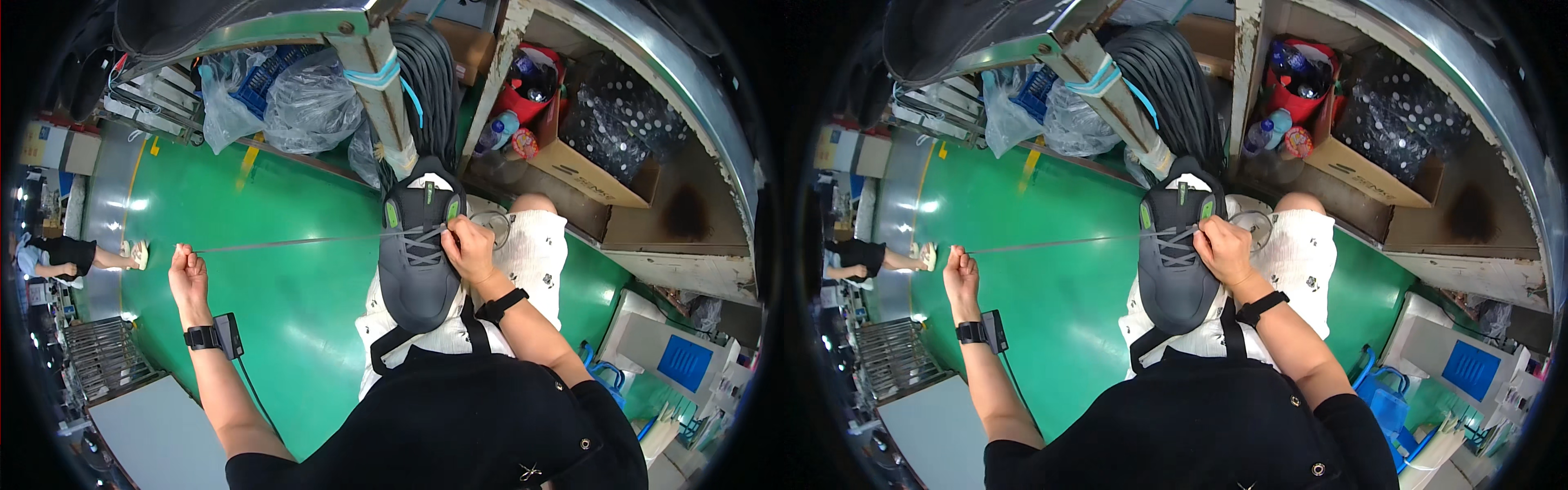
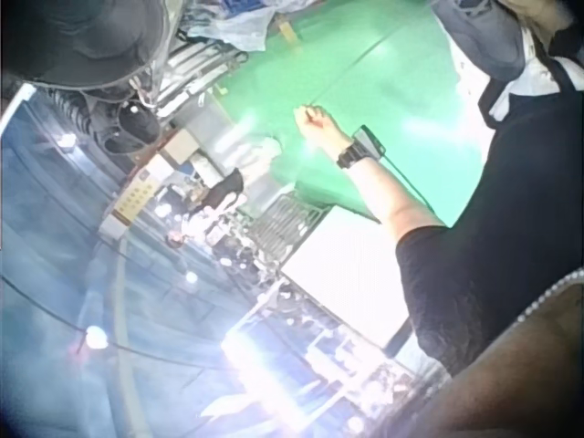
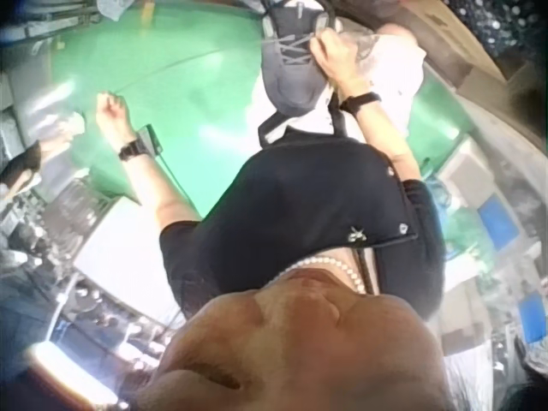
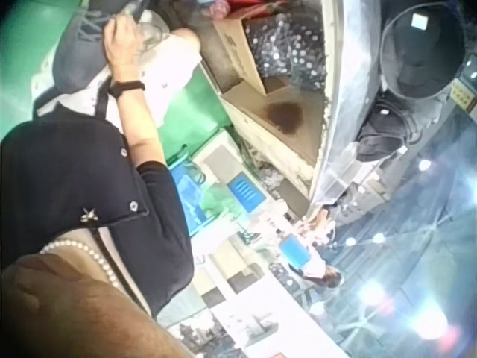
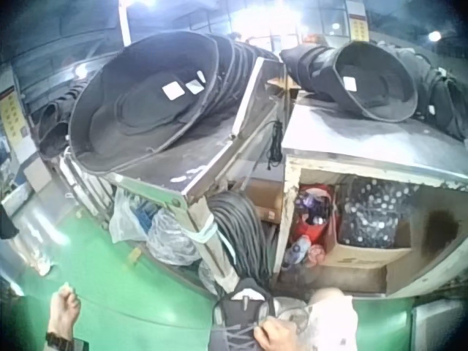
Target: Insert and tighten laces on a grey and green shoe upper during manufacturing.
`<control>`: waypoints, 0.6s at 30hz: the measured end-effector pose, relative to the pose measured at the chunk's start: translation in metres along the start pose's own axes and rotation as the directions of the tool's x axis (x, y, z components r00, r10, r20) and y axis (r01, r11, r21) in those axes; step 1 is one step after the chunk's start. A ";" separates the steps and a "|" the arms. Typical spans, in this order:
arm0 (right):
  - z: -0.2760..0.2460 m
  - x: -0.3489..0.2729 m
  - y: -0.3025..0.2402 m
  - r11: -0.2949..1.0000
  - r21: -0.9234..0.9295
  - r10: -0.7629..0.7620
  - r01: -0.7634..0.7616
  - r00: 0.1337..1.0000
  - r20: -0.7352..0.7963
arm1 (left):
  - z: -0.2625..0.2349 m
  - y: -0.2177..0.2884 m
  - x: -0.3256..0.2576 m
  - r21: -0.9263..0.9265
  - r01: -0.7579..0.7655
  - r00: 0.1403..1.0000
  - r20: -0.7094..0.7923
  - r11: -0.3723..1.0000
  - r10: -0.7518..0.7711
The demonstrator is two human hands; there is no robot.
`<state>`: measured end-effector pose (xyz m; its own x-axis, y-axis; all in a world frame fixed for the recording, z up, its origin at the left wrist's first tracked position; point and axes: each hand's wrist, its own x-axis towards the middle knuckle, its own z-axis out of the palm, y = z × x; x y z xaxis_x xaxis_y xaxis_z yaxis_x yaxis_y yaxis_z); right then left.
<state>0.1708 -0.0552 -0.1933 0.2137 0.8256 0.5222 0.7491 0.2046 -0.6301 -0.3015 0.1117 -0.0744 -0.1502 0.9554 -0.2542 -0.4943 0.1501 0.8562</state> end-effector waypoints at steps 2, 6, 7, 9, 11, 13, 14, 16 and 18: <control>-0.003 0.000 0.001 1.000 0.019 -0.021 0.021 1.000 0.005 | 0.002 0.003 -0.001 0.010 0.022 0.999 0.032 1.000 -0.022; -0.014 -0.008 0.000 0.943 0.226 0.189 -0.245 0.952 0.241 | -0.037 0.025 0.009 -0.019 -0.085 0.995 -0.050 0.996 0.084; -0.018 -0.011 0.003 0.941 0.230 0.192 -0.246 0.953 0.234 | -0.049 0.027 0.010 0.028 -0.141 0.984 -0.103 0.990 0.144; -0.024 -0.016 0.010 0.696 0.554 0.395 -0.458 0.888 0.237 | -0.063 0.012 0.012 0.151 -0.238 0.944 -0.196 0.959 0.265; -0.035 0.001 0.016 0.558 0.642 0.537 -0.526 0.818 0.203 | -0.039 -0.035 -0.001 0.506 -0.257 0.939 -0.073 0.823 0.338; -0.037 0.016 0.022 0.351 0.747 0.623 -0.564 0.737 0.263 | 0.029 -0.092 -0.035 0.720 -0.173 0.964 -0.016 0.672 0.264; -0.033 0.016 0.018 0.351 0.750 0.616 -0.560 0.742 0.266 | 0.046 -0.118 -0.046 0.779 -0.231 0.969 0.126 0.583 0.214; -0.019 0.013 0.012 0.225 0.710 0.587 -0.667 0.674 0.447 | 0.095 -0.167 -0.075 0.809 -0.338 0.940 0.320 0.481 0.122; -0.024 0.002 0.010 0.257 0.704 0.598 -0.662 0.681 0.422 | 0.159 -0.183 -0.106 0.817 -0.563 0.825 0.546 0.124 0.148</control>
<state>0.1934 -0.0640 -0.1849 0.3286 0.9069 -0.2638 -0.3905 -0.1238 -0.9122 -0.0588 0.0234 -0.1331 0.2702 0.9490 0.1627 0.7228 -0.3115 0.6169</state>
